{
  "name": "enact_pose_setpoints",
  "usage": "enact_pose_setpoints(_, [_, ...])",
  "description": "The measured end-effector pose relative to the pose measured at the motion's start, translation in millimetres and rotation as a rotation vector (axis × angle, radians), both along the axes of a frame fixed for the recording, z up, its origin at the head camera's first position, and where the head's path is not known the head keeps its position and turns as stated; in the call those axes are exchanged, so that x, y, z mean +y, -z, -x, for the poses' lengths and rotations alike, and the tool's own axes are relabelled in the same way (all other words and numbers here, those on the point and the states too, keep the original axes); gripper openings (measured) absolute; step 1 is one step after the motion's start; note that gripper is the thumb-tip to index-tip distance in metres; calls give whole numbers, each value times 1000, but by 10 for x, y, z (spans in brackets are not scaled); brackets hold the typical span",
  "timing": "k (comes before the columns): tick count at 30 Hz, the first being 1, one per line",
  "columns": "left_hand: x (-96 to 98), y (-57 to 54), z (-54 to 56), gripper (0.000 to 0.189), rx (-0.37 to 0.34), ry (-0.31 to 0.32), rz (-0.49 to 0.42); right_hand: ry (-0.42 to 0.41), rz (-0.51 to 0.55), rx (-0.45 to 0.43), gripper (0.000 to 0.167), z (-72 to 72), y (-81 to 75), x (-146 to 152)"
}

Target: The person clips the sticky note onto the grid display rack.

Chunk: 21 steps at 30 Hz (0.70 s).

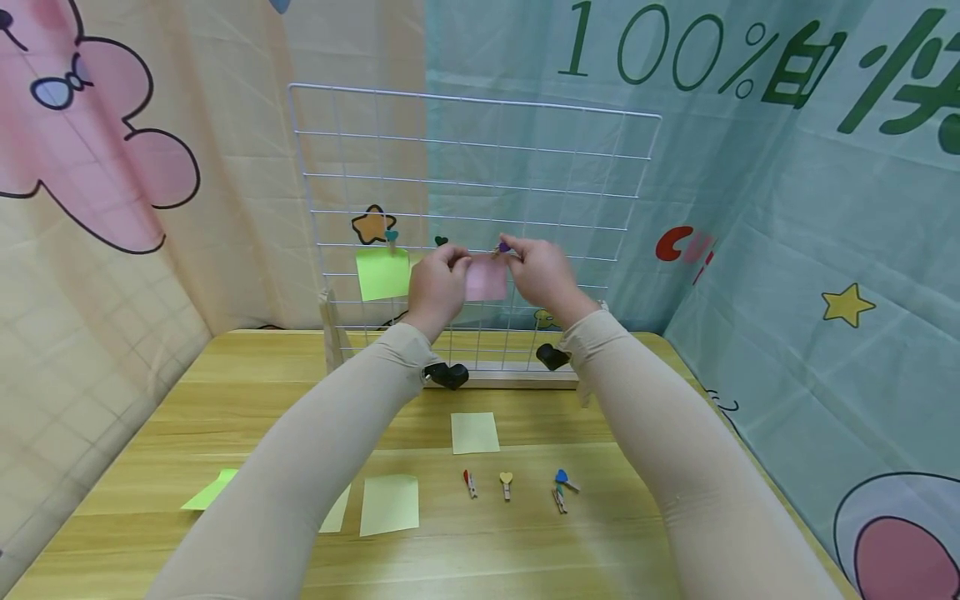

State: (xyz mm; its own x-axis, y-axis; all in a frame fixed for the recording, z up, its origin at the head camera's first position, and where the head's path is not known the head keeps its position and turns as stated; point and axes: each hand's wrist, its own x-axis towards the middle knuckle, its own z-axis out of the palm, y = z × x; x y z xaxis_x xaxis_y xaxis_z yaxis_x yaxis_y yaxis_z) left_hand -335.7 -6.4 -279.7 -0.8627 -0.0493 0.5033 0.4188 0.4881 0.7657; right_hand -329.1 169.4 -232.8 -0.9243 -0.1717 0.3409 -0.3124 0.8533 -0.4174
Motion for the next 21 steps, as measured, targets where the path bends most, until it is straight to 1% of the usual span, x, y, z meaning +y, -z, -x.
enact_pose_setpoints(3, [-4, -4, -4, 20, -2, 1, -2, 4, 9, 7, 45, -7, 10, -6])
enact_pose_setpoints(15, [-3, -6, -8, 20, -21, 0, -5, -14, 52, -61, 50, -18, 9, -8])
enact_pose_setpoints(21, [-7, -8, -14, 20, -21, 3, -6, -31, 79, -63, 51, -8, 24, -4])
